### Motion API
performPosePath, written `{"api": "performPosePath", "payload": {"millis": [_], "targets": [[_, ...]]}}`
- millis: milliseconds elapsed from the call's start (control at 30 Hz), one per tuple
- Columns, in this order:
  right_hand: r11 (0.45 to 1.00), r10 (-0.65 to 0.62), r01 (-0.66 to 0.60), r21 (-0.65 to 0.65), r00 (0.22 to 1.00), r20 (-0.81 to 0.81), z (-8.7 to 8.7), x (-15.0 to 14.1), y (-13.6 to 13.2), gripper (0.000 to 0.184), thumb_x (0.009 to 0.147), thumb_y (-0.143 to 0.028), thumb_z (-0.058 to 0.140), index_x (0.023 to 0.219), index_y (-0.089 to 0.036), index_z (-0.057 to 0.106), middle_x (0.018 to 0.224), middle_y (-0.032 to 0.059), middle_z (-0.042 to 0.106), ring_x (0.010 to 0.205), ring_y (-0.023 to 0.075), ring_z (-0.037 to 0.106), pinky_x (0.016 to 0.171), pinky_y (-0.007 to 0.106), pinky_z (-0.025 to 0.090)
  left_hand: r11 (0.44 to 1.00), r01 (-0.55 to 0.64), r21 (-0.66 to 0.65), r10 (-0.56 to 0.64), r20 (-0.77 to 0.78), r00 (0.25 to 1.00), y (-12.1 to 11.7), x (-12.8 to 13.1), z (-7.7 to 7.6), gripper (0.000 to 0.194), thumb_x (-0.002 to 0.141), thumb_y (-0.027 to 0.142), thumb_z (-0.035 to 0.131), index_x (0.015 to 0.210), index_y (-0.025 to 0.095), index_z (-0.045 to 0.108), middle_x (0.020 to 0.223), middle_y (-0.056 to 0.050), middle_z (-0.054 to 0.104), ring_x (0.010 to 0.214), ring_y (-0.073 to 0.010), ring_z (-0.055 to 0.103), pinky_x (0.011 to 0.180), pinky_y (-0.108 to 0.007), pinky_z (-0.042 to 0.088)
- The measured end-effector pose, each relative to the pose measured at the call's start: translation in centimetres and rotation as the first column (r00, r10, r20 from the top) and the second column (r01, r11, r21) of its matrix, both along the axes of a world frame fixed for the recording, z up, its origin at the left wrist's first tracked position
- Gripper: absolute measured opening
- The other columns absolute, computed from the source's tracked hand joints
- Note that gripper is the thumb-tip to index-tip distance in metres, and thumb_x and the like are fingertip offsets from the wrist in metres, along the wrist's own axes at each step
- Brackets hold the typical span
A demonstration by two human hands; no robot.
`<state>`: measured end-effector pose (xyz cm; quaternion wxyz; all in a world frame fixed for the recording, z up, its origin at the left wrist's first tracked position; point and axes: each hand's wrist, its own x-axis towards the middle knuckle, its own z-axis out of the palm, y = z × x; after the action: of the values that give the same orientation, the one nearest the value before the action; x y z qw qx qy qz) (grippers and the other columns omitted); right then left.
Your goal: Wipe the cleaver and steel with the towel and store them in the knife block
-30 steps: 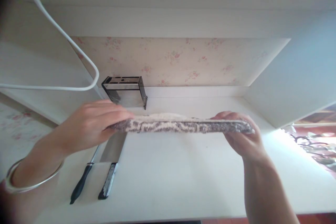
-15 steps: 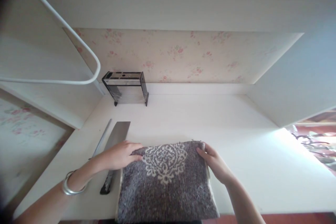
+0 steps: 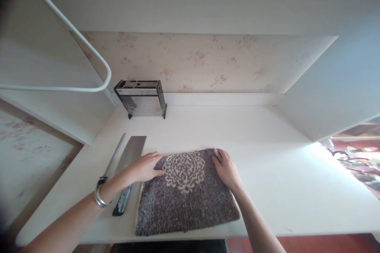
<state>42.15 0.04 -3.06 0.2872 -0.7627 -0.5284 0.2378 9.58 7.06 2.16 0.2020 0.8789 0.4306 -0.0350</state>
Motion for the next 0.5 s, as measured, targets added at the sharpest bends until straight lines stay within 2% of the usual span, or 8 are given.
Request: {"api": "performPosePath", "payload": {"millis": [67,133,200,267,367,433,500], "targets": [[0.998,-0.038,0.036,0.047,0.998,0.055,0.4,0.1,-0.4,0.046,0.084,-0.05,0.047,0.121,-0.024,0.052,0.12,0.0079,0.058,0.103,0.0245,0.059,0.087,0.037,0.046,0.996,-0.045,0.072,0.043,0.025,0.999,-0.4,-0.3,0.5,0.05,0.08,0.05,0.061,0.118,0.018,0.057,0.118,-0.011,0.061,0.11,-0.0286,0.057,0.093,-0.039,0.047],[0.994,-0.102,0.1,0.03,0.992,0.079,0.7,0.5,-1.6,0.055,0.081,-0.057,0.047,0.126,-0.024,0.049,0.122,0.0093,0.056,0.102,0.0254,0.059,0.084,0.039,0.048,0.973,-0.14,0.182,0.129,0.069,0.989,-1.7,-0.8,1.1,0.053,0.085,0.048,0.056,0.128,0.018,0.049,0.126,-0.013,0.057,0.116,-0.0293,0.053,0.097,-0.042,0.045],[0.988,-0.144,0.146,-0.052,0.989,0.037,0.8,1.0,-3.1,0.063,0.078,-0.064,0.049,0.126,-0.023,0.048,0.12,0.0105,0.057,0.099,0.0258,0.061,0.081,0.039,0.05,0.943,-0.232,0.239,0.215,0.098,0.972,-3.8,-1.3,1.7,0.048,0.09,0.045,0.048,0.13,0.017,0.047,0.126,-0.014,0.055,0.116,-0.0296,0.054,0.096,-0.044,0.046],[0.978,-0.147,0.135,-0.158,0.987,-0.067,0.8,1.6,-4.7,0.07,0.075,-0.067,0.049,0.128,-0.022,0.044,0.118,0.0114,0.058,0.094,0.0246,0.063,0.078,0.037,0.052,0.941,-0.257,0.22,0.238,0.109,0.965,-6.5,-1.7,2.1,0.043,0.092,0.044,0.045,0.125,0.017,0.051,0.124,-0.014,0.056,0.113,-0.0288,0.056,0.093,-0.044,0.049],[0.96,-0.101,0.051,-0.277,0.98,-0.169,1.0,2.2,-6.4,0.073,0.077,-0.068,0.046,0.134,-0.024,0.035,0.113,0.0103,0.061,0.087,0.0231,0.066,0.077,0.036,0.053,0.983,-0.151,0.105,0.136,0.139,0.981,-10.3,-2.0,1.9,0.035,0.091,0.041,0.049,0.121,0.024,0.055,0.123,-0.009,0.058,0.11,-0.024,0.058,0.094,-0.039,0.05],[0.951,-0.031,-0.01,-0.309,0.991,-0.128,1.4,2.5,-7.4,0.075,0.078,-0.065,0.047,0.138,-0.024,0.031,0.112,0.0115,0.061,0.087,0.0249,0.066,0.079,0.04,0.053,0.999,-0.005,0.038,0.0,0.148,0.989,-12.1,-2.1,1.1,0.048,0.082,0.042,0.063,0.126,0.028,0.053,0.128,-0.007,0.057,0.117,-0.0262,0.055,0.1,-0.041,0.047],[0.957,0.129,-0.127,-0.259,0.992,-0.011,2.3,2.6,-8.4,0.076,0.076,-0.058,0.056,0.141,-0.026,0.033,0.125,0.0148,0.055,0.105,0.0305,0.061,0.089,0.047,0.049,0.989,0.149,-0.022,-0.144,0.152,0.978,-13.2,-2.2,-0.1,0.067,0.071,0.041,0.075,0.132,0.03,0.05,0.134,-0.007,0.055,0.124,-0.0306,0.05,0.105,-0.045,0.043]]}}
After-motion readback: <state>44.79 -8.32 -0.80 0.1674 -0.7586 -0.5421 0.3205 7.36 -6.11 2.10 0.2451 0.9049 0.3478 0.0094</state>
